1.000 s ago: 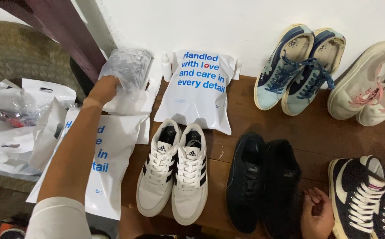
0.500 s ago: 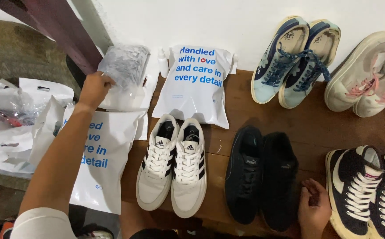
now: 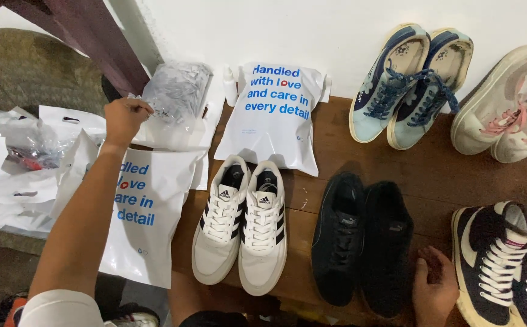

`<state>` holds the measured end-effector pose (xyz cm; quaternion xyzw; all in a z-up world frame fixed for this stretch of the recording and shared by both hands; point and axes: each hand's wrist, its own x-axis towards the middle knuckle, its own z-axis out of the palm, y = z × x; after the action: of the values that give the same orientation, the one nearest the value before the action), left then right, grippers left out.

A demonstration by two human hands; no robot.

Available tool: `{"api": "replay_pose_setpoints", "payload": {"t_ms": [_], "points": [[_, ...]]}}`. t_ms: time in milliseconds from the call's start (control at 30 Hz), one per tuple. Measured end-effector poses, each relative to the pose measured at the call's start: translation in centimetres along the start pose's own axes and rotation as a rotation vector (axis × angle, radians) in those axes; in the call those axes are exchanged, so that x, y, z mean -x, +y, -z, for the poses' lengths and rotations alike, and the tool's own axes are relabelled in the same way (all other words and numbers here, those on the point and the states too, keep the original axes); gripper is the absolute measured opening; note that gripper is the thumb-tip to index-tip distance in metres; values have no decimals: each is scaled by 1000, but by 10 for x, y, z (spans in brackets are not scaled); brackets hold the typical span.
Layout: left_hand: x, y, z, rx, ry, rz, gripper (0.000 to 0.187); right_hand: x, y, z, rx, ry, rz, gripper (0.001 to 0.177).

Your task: Inspecting and cleaning several pairs of sneakers on a workbench using a spray bottle.

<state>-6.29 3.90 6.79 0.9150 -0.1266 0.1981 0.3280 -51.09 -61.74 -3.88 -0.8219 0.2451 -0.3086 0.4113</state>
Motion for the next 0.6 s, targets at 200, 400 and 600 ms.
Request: {"api": "replay_pose_setpoints", "payload": {"t_ms": [200,400,600], "points": [[8,30,20,262,57,200,28,-1,11,-4,-87,-15,13,32],[9,65,28,411,57,329,28,-2,5,-2,-27,-29,-18,32],[16,143,31,668,-7,328,28,-1,-22,1,36,-14,-91,33]]}}
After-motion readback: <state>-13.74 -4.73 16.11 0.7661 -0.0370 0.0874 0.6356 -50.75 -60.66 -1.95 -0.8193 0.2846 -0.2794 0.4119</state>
